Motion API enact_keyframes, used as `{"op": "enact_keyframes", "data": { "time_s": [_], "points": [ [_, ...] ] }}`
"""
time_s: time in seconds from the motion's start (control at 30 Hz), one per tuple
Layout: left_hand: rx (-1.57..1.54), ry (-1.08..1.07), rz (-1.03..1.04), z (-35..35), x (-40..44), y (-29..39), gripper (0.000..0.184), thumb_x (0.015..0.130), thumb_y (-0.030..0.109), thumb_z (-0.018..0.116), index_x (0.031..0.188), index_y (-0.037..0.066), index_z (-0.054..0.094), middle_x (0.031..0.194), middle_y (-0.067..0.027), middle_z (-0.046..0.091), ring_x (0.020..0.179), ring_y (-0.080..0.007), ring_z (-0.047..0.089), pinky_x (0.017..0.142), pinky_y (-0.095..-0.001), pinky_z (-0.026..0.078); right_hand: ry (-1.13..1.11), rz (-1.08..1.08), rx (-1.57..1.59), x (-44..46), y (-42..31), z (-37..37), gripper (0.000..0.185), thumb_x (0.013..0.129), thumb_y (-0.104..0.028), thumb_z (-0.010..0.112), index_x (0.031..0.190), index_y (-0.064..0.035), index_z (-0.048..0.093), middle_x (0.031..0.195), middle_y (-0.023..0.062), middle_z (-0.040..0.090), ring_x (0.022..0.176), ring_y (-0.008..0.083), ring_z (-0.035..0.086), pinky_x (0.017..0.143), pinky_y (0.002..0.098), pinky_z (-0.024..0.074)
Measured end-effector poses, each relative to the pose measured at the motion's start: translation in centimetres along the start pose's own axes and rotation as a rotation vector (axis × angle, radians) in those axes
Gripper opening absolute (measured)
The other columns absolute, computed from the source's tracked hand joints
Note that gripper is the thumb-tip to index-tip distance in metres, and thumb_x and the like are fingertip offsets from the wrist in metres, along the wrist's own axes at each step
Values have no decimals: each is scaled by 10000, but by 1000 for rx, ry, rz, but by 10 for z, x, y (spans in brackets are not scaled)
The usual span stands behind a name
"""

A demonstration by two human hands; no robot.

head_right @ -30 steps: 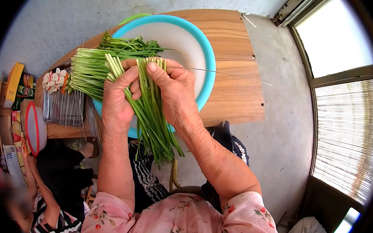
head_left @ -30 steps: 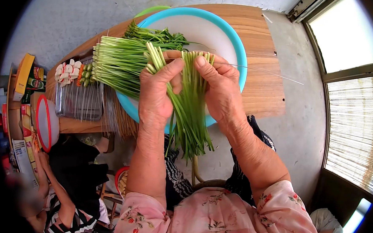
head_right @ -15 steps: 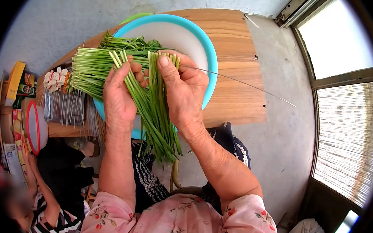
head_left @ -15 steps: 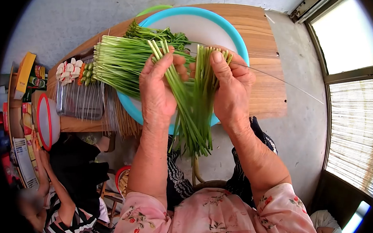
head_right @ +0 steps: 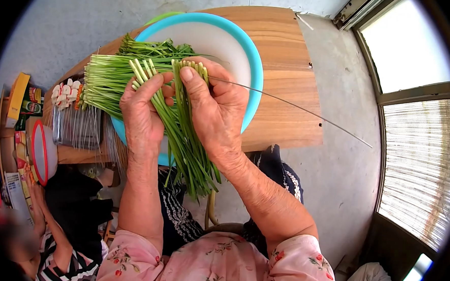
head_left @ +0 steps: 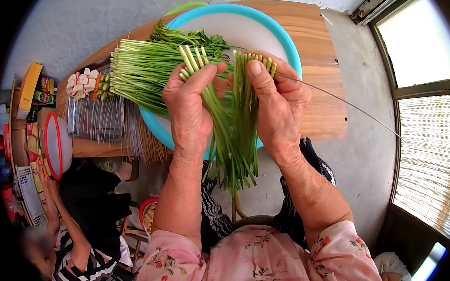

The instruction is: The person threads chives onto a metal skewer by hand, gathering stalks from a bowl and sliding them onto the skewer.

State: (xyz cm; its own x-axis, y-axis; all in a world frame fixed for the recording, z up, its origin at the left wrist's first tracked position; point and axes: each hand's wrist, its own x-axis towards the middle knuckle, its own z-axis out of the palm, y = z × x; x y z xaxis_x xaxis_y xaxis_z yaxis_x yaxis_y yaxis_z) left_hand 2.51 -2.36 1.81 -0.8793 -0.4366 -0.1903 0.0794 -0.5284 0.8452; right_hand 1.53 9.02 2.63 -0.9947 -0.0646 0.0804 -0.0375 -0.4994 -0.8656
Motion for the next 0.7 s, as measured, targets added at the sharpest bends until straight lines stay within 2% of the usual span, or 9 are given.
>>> {"op": "enact_keyframes", "data": {
  "time_s": [0.2, 0.3, 0.4, 0.5, 0.7],
  "points": [
    [28, 5, 23, 0, 0, -2, 125, 779, 6, 606, 903, 14, 594, 828, -97, 663, 602, -134, 607, 528, -231, 442, -13, 36, -4, 0, -2, -1, 228, 874, -128, 593, 1029, 40, 599, 885, 94, 649, 773, 144, 625, 685, 266, 530],
    [66, 6, 54, 2, -1, -2, 127, 776, 13, 616, 901, 14, 596, 828, -96, 664, 614, -135, 612, 525, -230, 437, 3, -19, -25, -2, 3, 0, 223, 875, -119, 592, 1029, 42, 601, 877, 85, 648, 774, 137, 620, 689, 255, 521],
    [90, -2, 82, 1, -1, -3, 128, 779, 10, 614, 905, 11, 598, 826, -94, 660, 629, -134, 612, 541, -232, 449, 23, -93, -148, -3, 4, 1, 132, 875, -48, 570, 976, 32, 599, 816, 34, 609, 679, 72, 528, 593, 207, 458],
    [168, -79, 102, 6, -4, -7, 140, 784, 13, 620, 922, 5, 597, 836, -93, 654, 661, -135, 612, 571, -234, 463, 45, -114, -191, -4, 3, 2, 138, 872, -52, 578, 980, 29, 604, 837, 26, 613, 691, 60, 517, 595, 198, 449],
    [-64, -114, -37, 1, -1, -7, 117, 829, 52, 585, 929, -4, 602, 855, -105, 644, 714, -172, 615, 636, -294, 499, 99, 36, 5, 2, 0, -1, 149, 880, -63, 568, 981, 42, 603, 790, 44, 613, 647, 73, 526, 558, 200, 442]
  ]
}}
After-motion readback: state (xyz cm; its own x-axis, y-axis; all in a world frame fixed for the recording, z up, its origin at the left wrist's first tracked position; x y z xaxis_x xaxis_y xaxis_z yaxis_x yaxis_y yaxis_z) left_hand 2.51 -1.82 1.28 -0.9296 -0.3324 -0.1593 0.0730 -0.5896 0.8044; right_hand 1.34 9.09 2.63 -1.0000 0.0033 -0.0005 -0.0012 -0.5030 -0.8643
